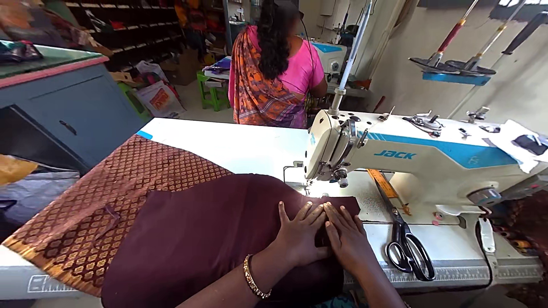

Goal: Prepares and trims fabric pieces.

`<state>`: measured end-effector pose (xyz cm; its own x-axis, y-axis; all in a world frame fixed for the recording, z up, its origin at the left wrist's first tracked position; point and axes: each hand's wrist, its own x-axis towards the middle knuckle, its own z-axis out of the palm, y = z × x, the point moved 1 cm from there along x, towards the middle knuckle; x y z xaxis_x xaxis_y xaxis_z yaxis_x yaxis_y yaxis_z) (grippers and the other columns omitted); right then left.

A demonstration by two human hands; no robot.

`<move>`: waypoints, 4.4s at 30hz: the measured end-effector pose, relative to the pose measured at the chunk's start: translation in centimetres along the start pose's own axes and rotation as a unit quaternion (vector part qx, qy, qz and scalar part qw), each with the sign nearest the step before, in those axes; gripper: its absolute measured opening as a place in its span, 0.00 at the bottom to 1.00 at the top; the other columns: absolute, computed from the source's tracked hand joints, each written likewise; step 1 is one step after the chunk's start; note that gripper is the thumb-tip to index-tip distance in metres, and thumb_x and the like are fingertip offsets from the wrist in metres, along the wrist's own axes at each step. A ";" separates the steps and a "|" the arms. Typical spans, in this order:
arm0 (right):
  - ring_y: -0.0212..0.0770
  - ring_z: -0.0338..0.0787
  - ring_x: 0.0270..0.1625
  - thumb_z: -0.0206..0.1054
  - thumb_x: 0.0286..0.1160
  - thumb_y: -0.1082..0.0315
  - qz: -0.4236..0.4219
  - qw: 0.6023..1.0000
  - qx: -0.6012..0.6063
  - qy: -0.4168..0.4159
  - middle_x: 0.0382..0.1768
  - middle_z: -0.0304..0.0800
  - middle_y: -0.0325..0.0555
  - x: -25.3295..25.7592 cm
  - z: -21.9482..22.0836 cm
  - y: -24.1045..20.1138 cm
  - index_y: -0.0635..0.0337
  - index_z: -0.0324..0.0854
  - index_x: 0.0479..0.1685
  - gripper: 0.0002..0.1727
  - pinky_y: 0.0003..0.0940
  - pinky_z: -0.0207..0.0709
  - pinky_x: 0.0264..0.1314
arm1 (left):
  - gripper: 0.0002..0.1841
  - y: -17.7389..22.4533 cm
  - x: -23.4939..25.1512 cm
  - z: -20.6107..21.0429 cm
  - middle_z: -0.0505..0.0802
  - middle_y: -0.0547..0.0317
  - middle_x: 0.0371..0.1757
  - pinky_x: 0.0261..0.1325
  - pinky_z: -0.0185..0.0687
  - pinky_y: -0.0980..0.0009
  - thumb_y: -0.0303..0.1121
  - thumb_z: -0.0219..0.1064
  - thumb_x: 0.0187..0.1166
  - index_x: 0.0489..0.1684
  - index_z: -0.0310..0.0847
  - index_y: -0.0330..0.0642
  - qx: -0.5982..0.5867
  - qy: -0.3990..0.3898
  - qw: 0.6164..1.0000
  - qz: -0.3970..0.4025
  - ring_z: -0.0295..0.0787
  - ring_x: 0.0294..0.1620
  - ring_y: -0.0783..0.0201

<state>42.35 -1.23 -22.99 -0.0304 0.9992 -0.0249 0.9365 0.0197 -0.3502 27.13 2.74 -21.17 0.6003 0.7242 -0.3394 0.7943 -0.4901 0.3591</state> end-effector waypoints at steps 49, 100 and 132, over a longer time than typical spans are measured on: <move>0.66 0.51 0.94 0.48 0.90 0.45 -0.142 0.990 0.020 -0.014 0.91 0.60 0.52 3.4 -0.4 4.6 0.52 0.65 0.90 0.34 0.75 0.33 0.89 | 0.40 -18.8 -30.4 2.0 0.93 0.34 0.54 0.69 0.76 0.35 0.68 0.57 0.82 0.55 0.88 0.31 -0.220 0.124 0.830 -0.497 0.89 0.61 0.37; 0.28 0.85 0.62 0.57 0.70 0.83 0.017 0.836 0.543 0.078 0.61 0.86 0.42 -2.8 -1.2 -3.8 0.64 0.81 0.59 0.19 0.26 0.80 0.63 | 0.39 -4.3 -15.1 7.6 0.82 0.50 0.79 0.80 0.64 0.42 0.67 0.78 0.59 0.66 0.78 0.55 0.000 0.415 0.899 0.142 0.67 0.87 0.46; 0.29 0.70 0.80 0.62 0.50 0.78 -0.217 0.786 0.579 0.009 0.93 0.50 0.36 -4.6 -4.0 -15.0 0.47 0.48 0.95 0.57 0.29 0.79 0.64 | 0.50 -4.4 -15.9 11.0 0.92 0.49 0.57 0.61 0.90 0.72 0.17 0.79 0.55 0.80 0.44 0.21 -0.508 0.539 0.672 -0.011 0.93 0.56 0.73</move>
<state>29.81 -5.97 -13.88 -0.2444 0.9079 0.3407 -0.1070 0.3239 -0.9400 15.15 -12.00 -26.93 -0.2613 0.9250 0.2759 -0.0015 -0.2862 0.9582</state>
